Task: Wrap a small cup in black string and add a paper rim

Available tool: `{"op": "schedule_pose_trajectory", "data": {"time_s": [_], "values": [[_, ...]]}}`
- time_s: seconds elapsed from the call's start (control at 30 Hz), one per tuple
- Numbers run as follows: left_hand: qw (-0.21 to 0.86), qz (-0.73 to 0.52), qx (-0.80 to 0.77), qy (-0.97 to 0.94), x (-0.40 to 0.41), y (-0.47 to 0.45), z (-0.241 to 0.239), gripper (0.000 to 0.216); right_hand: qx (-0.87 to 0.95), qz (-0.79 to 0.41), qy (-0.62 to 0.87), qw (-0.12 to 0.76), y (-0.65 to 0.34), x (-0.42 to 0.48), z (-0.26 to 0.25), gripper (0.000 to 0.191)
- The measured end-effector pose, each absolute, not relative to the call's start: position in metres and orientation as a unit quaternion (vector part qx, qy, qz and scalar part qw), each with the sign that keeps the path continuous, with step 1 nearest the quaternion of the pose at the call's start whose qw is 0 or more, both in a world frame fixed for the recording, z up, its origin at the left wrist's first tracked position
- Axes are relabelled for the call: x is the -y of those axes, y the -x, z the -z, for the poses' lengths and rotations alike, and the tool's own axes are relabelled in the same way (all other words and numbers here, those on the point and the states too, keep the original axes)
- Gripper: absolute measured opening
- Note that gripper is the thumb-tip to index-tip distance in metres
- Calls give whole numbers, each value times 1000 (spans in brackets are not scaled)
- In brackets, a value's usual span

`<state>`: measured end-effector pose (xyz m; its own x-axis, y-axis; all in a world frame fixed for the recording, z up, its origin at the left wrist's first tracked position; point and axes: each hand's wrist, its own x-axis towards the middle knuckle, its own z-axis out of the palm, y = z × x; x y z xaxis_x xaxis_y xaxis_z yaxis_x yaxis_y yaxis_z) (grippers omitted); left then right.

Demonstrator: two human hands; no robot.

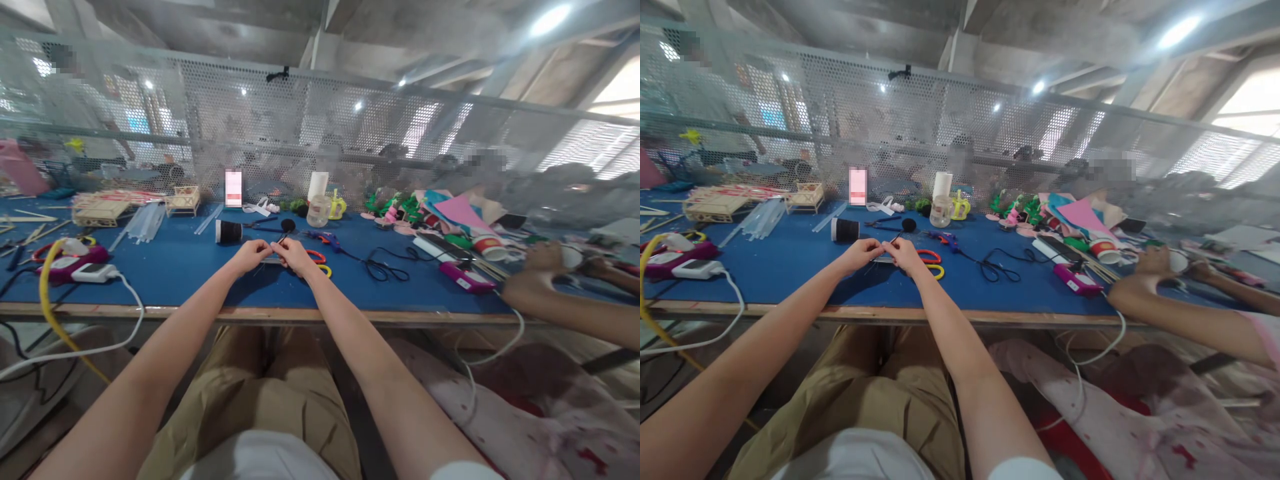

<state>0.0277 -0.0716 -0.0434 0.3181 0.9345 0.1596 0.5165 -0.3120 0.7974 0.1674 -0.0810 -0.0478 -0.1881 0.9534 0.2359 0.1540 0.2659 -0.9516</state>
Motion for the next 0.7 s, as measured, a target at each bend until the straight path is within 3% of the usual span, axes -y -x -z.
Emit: {"op": "schedule_pose_trajectory", "data": {"time_s": [0.4, 0.7], "values": [[407, -316, -488, -705, 76, -29, 39, 28, 633, -406, 427, 503, -168, 81, 47, 36], [433, -313, -501, -681, 77, -30, 39, 29, 643, -405, 449, 471, -169, 79, 49, 23]]}}
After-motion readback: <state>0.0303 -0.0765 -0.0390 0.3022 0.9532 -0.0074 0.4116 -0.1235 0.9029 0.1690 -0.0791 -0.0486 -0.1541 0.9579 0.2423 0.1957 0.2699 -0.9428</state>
